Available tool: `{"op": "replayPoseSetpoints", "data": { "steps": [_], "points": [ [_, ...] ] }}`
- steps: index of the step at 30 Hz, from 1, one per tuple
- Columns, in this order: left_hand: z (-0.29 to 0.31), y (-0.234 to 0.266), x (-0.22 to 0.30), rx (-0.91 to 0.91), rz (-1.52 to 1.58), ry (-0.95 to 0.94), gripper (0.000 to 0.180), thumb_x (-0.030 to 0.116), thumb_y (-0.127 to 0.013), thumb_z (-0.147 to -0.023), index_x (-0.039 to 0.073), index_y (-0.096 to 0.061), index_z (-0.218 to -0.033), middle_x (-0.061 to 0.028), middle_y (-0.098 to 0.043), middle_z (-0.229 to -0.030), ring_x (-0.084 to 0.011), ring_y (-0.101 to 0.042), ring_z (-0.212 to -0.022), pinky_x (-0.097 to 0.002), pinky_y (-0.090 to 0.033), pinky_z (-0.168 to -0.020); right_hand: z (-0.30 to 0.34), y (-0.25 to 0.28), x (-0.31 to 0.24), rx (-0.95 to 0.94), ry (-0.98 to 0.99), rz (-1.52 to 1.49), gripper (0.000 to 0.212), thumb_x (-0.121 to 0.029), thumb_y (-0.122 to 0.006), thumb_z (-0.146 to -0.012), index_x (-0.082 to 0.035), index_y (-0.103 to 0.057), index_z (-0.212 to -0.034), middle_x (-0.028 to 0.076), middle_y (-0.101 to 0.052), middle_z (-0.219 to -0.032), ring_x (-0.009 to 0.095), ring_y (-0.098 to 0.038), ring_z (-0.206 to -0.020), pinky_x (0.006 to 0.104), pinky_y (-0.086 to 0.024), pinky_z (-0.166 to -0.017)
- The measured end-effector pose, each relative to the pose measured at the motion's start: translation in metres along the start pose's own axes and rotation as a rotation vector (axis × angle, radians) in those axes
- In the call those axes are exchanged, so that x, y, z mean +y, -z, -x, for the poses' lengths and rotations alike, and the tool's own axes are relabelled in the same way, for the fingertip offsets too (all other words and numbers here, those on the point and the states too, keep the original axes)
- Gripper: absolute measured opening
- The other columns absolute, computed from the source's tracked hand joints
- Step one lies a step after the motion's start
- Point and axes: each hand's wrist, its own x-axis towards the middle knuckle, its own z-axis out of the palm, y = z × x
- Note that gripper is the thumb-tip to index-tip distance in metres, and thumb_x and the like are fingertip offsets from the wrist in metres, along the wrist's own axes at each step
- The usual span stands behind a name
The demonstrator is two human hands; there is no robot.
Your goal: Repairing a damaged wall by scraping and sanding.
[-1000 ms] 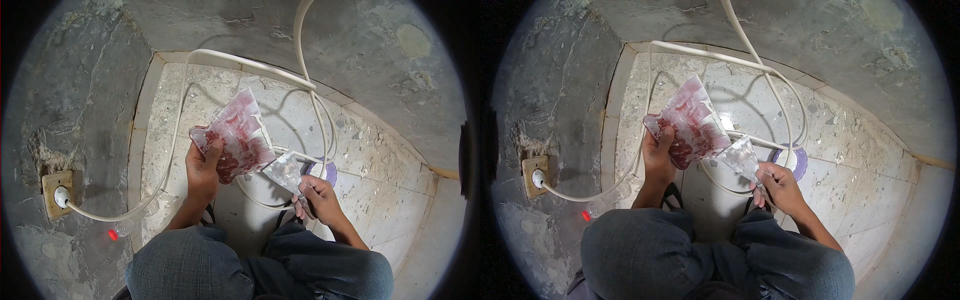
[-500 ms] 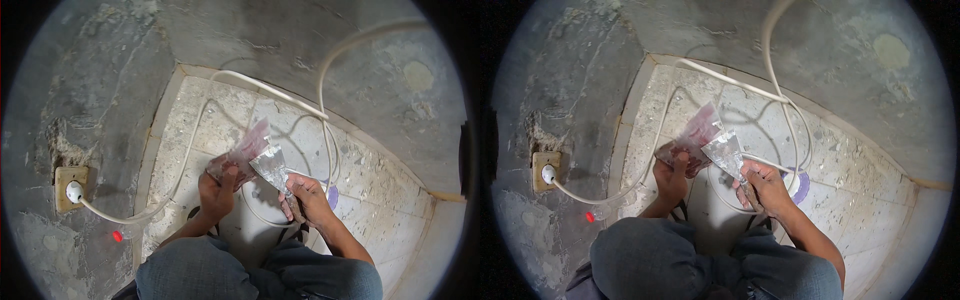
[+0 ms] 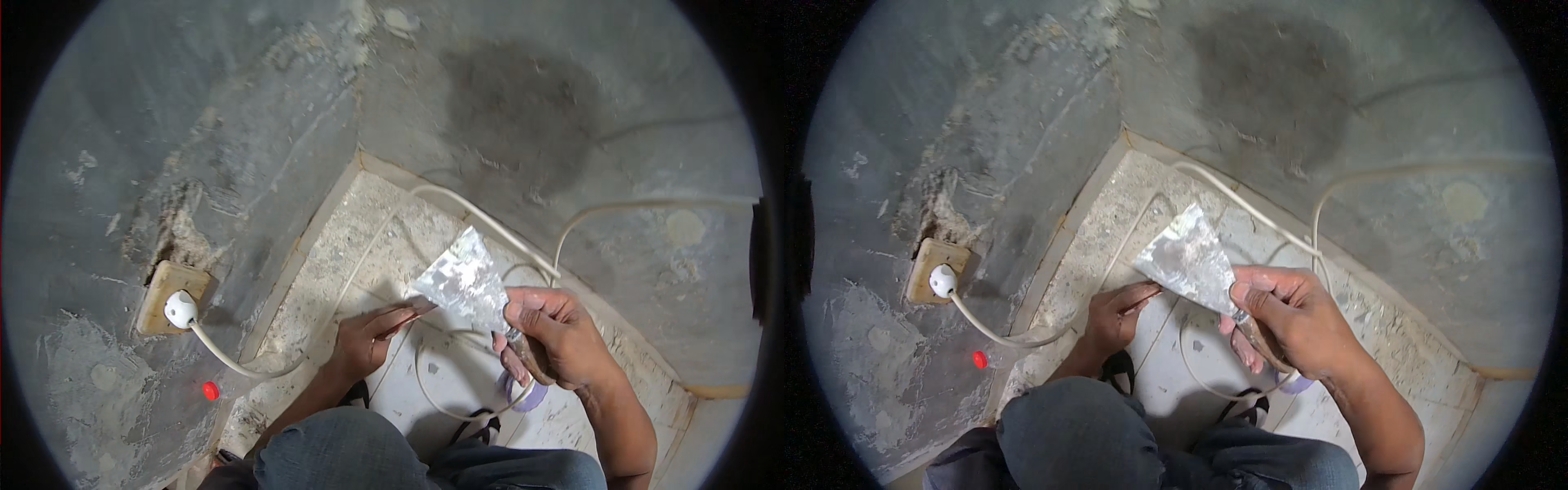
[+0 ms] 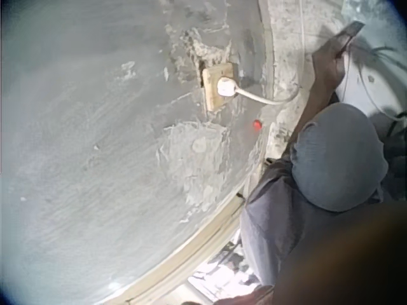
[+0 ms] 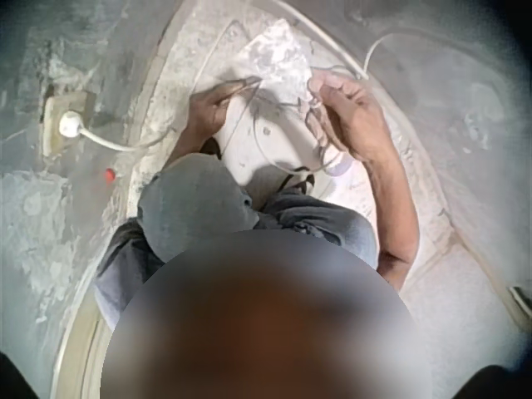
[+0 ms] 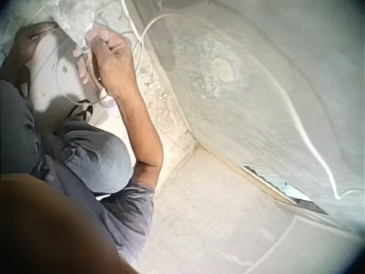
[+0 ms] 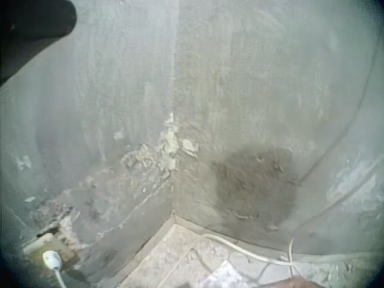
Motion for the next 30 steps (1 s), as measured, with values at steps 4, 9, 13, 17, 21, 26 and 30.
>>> {"op": "replayPoseSetpoints", "data": {
  "steps": [4,9,13,17,21,26,30],
  "points": [
    [0.013,-0.002,-0.011,0.145,0.04,0.254,0.022,0.005,-0.057,-0.088,-0.001,-0.061,-0.109,-0.0176,-0.068,-0.096,-0.0277,-0.069,-0.085,-0.0305,-0.053,-0.072,-0.022,-0.012,-0.042,0.037,0.142,0.145,0.023,-0.013,-0.047,-0.095,0.005,-0.057,-0.103,0.01,-0.062,-0.078,0.016,-0.055,-0.048,0.0272,-0.044,-0.043],
    [0.013,-0.004,-0.018,0.309,0.317,0.582,0.023,0.013,-0.056,-0.091,-0.003,-0.057,-0.107,-0.0123,-0.066,-0.087,-0.0161,-0.061,-0.081,-0.0302,-0.048,-0.074,-0.074,-0.031,-0.075,0.08,0.312,0.128,0.036,-0.012,-0.041,-0.096,0.007,-0.045,-0.126,0.008,-0.061,-0.085,0.016,-0.059,-0.06,0.0257,-0.049,-0.054],
    [0.012,0.001,-0.017,0.288,0.294,0.652,0.022,0.015,-0.055,-0.092,-0.003,-0.057,-0.104,-0.0109,-0.064,-0.086,-0.0135,-0.057,-0.08,-0.0304,-0.046,-0.076,-0.114,-0.046,-0.1,0.011,0.453,0.105,0.041,-0.01,-0.04,-0.096,0.007,-0.04,-0.133,0.009,-0.057,-0.089,0.015,-0.061,-0.066,0.0274,-0.055,-0.064],
    [0.011,0.003,-0.021,0.325,0.291,0.595,0.019,0.015,-0.056,-0.091,-0.002,-0.058,-0.101,-0.0008,-0.059,-0.083,-0.0067,-0.051,-0.075,-0.0245,-0.045,-0.068,-0.146,-0.065,-0.124,0.072,0.527,0.119,0.047,-0.01,-0.042,-0.094,0.008,-0.034,-0.136,0.009,-0.053,-0.087,0.017,-0.062,-0.068,0.0287,-0.056,-0.064],
    [0.011,0.005,-0.025,0.314,0.32,0.683,0.021,0.015,-0.056,-0.091,-0.003,-0.058,-0.101,-0.0049,-0.061,-0.084,-0.0094,-0.054,-0.077,-0.027,-0.046,-0.072,-0.166,-0.08,-0.142,0.083,0.562,0.091,0.052,-0.008,-0.042,-0.093,0.009,-0.026,-0.139,0.009,-0.052,-0.086,0.018,-0.062,-0.068,0.0296,-0.057,-0.065],
    [0.012,0.008,-0.03,0.329,0.319,0.717,0.022,0.015,-0.055,-0.091,-0.004,-0.058,-0.102,-0.0093,-0.064,-0.087,-0.012,-0.056,-0.081,-0.0293,-0.046,-0.077,-0.177,-0.09,-0.154,0.098,0.565,0.102,0.053,-0.007,-0.042,-0.092,0.009,-0.024,-0.14,0.01,-0.052,-0.087,0.019,-0.061,-0.069,0.0307,-0.058,-0.066],
    [0.012,0.008,-0.033,0.354,0.317,0.704,0.02,0.015,-0.057,-0.09,-0.002,-0.058,-0.101,-0.005,-0.062,-0.081,-0.0098,-0.054,-0.075,-0.0276,-0.046,-0.07,-0.179,-0.1,-0.154,0.148,0.587,0.099,0.054,-0.006,-0.041,-0.092,0.009,-0.024,-0.14,0.011,-0.051,-0.087,0.02,-0.062,-0.07,0.0315,-0.058,-0.066]
  ]
}}
